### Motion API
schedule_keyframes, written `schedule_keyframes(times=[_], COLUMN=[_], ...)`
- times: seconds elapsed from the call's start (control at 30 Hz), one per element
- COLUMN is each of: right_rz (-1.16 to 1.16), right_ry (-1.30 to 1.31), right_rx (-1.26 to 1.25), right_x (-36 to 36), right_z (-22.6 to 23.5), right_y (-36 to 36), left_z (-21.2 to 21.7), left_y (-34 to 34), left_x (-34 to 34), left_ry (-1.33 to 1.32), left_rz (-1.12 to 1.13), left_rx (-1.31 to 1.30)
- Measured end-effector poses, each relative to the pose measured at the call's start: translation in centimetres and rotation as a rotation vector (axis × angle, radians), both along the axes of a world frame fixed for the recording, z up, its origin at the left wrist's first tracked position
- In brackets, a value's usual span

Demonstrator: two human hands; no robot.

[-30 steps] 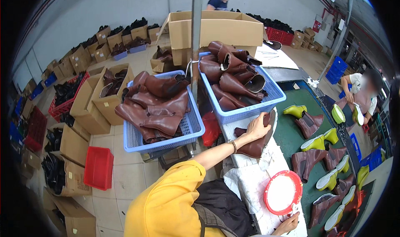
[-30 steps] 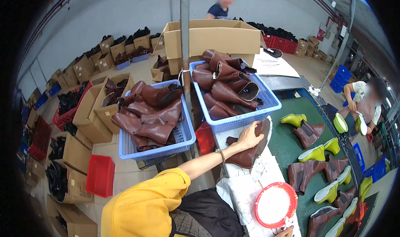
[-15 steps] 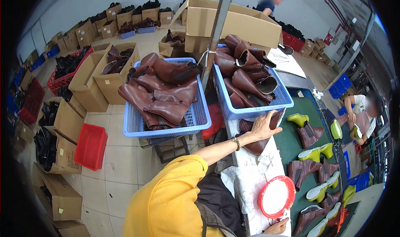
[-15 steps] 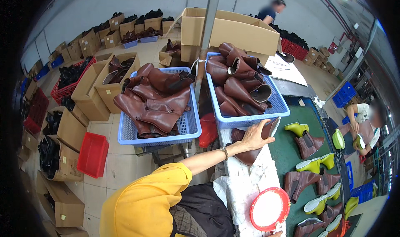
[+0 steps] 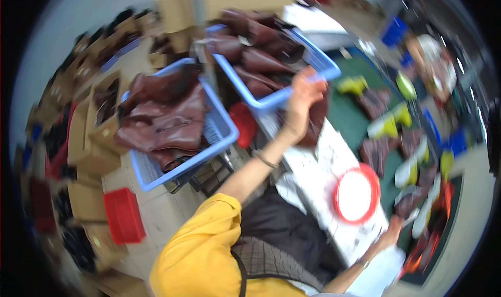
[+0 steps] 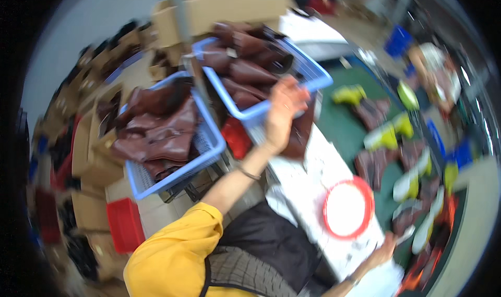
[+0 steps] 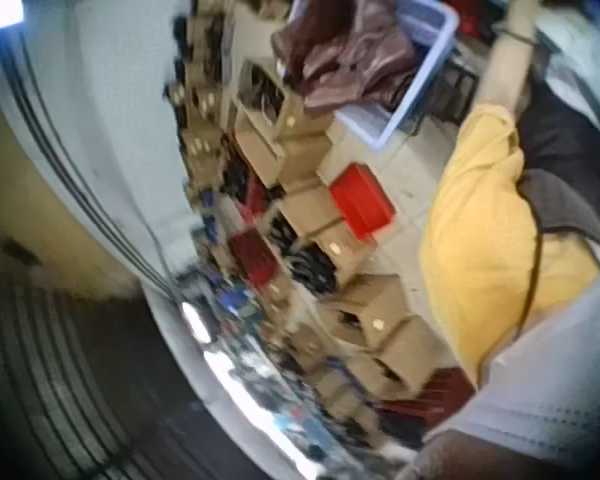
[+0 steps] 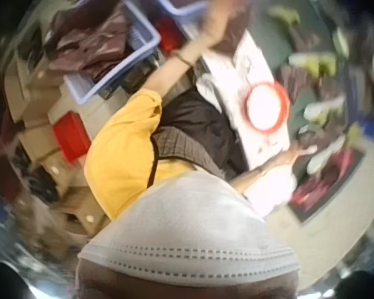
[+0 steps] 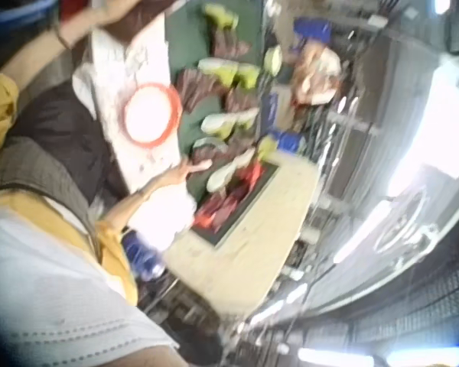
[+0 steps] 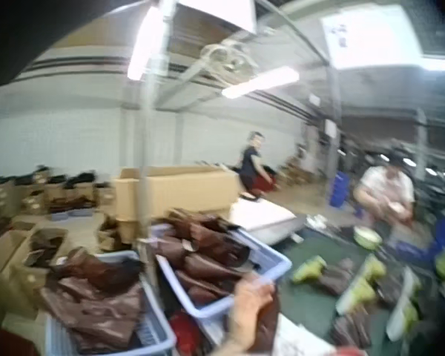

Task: The recorder is applying white glue to the edges of leather shoe uppers using a small brush.

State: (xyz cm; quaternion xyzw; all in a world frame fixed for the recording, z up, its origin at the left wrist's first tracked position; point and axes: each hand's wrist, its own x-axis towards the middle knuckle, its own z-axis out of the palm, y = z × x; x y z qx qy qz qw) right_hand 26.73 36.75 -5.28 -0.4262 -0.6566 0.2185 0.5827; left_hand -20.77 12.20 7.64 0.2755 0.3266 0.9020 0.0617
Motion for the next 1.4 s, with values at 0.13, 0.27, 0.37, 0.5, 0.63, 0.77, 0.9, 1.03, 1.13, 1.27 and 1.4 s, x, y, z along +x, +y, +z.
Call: schedule_keyframes(times=[0.13,0.27,0.37,0.5,0.63,0.77,0.9,1.03,1.13,1.27,1.4], right_rz=[0.353,0.876,0.987,0.799,0.724,0.588,0.704,0.688,0.567,0.475,0.513], right_ry=[0.127,0.185,0.354,0.284,0.399,0.556,0.588,0.571,0.466,0.384,0.458], right_rx=[-0.409,-0.675,-0.642,-0.555,-0.550,-0.650,-0.636,-0.604,-0.599,-0.495,-0.578], right_x=[-11.8,-20.5,-23.8,-23.4,-22.0,-20.1,-18.6,-18.1,-18.5,-19.1,-17.7], right_z=[10.8,14.7,14.8,12.1,9.9,9.9,11.5,12.8,11.8,11.8,13.6], right_y=[-11.4,-18.9,-21.0,-21.6,-21.4,-18.4,-18.1,-18.1,-18.4,-19.0,-17.5], left_z=[4.4,6.0,5.7,3.9,3.4,2.1,1.4,2.5,0.9,-0.8,0.8], left_y=[-1.2,0.9,1.6,0.1,-0.1,-0.4,-0.4,0.7,0.6,-0.4,-3.2], left_x=[2.9,7.7,11.8,15.1,17.5,20.4,20.6,20.8,21.5,21.1,20.8], left_ry=[-0.297,-0.256,-0.277,-0.397,-0.229,0.132,0.184,-0.024,0.364,0.754,1.083], left_rz=[-0.745,-0.900,-0.999,-1.054,-0.947,-0.897,-1.023,-1.092,-0.858,-0.599,-0.590], left_rx=[0.371,0.382,0.380,0.358,0.131,-0.184,-0.259,-0.207,-0.331,-0.449,-0.423])
